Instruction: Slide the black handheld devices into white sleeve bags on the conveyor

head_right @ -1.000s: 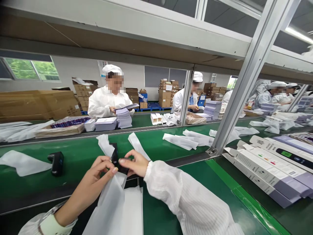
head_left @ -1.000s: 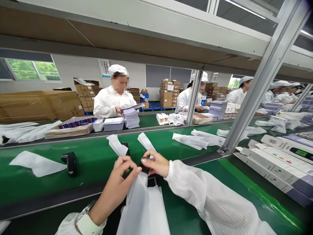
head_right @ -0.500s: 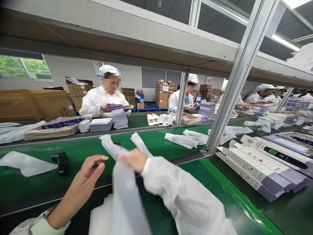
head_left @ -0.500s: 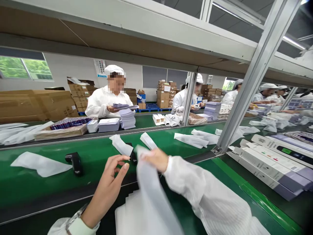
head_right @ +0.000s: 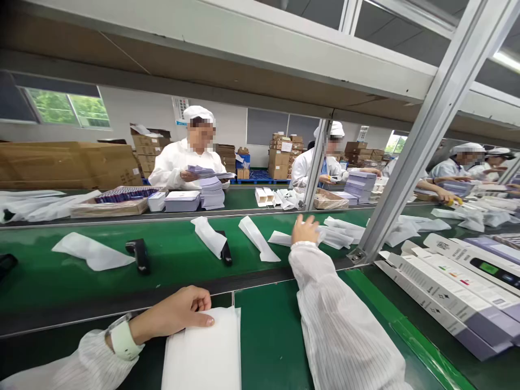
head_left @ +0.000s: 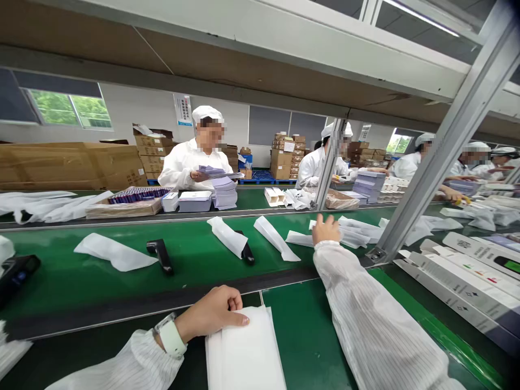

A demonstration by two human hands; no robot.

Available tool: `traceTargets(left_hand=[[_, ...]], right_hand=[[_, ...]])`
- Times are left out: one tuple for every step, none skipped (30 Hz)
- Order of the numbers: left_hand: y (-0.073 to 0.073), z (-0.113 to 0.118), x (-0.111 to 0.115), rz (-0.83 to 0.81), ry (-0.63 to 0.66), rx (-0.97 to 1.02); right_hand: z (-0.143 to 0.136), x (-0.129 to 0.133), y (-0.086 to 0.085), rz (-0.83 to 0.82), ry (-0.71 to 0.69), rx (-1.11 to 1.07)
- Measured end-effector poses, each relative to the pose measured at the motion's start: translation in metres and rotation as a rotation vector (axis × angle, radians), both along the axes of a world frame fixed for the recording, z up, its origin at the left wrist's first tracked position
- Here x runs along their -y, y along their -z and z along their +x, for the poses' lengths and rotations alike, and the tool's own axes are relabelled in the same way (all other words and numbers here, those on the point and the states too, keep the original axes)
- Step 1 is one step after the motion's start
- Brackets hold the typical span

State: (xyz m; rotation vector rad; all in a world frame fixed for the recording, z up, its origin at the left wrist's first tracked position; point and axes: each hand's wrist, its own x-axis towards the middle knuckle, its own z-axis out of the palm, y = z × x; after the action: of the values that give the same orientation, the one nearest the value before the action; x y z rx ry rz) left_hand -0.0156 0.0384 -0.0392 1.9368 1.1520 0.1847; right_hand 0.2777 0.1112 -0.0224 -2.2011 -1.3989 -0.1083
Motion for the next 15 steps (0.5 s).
traceTargets(left_hand=[[0.001,0.001,0.0,0.007,-0.004,0.002],[0.002,0.001,-0.001,0.022,-0.014,0.005],[0.004,0.001,0.0,0.044,-0.029,0.008],[0.005,0.001,0.0,0.07,-0.043,0.006],[0.005,0.0,0.001,0.096,-0.055,-0.003],[0.005,-0.001,0.003,0.12,-0.067,-0.022],[0.005,-0.002,0.004,0.143,-0.074,-0.044],[0.003,-0.002,0.007,0.171,-0.066,-0.061],[0.002,-0.003,0.009,0.208,-0.045,-0.069],[0.0,-0.004,0.012,0.253,-0.016,-0.066],[-0.001,-0.005,0.015,0.301,0.009,-0.056],[-0.002,-0.006,0.017,0.341,0.024,-0.049],[-0.002,-0.007,0.02,0.37,0.026,-0.052],[-0.001,-0.008,0.021,0.389,0.016,-0.07],[0.0,-0.009,0.022,0.405,0.005,-0.093]], right_hand=[[-0.018,-0.001,0.001,-0.036,-0.111,0.045],[-0.039,-0.002,0.005,-0.067,-0.232,0.055],[-0.06,-0.004,0.011,-0.098,-0.356,0.048],[-0.081,-0.006,0.018,-0.133,-0.459,0.038],[-0.099,-0.009,0.026,-0.157,-0.528,0.031],[-0.114,-0.012,0.034,-0.177,-0.579,0.03],[-0.125,-0.016,0.04,-0.187,-0.606,-0.014],[-0.13,-0.02,0.045,-0.186,-0.609,-0.094],[-0.131,-0.024,0.049,-0.175,-0.598,-0.201],[-0.127,-0.028,0.051,-0.156,-0.577,-0.328],[-0.119,-0.032,0.052,-0.13,-0.552,-0.458],[-0.11,-0.035,0.052,-0.106,-0.53,-0.571],[-0.099,-0.038,0.052,-0.083,-0.514,-0.661],[-0.088,-0.04,0.051,-0.062,-0.501,-0.74],[-0.077,-0.041,0.051,-0.031,-0.492,-0.833]])
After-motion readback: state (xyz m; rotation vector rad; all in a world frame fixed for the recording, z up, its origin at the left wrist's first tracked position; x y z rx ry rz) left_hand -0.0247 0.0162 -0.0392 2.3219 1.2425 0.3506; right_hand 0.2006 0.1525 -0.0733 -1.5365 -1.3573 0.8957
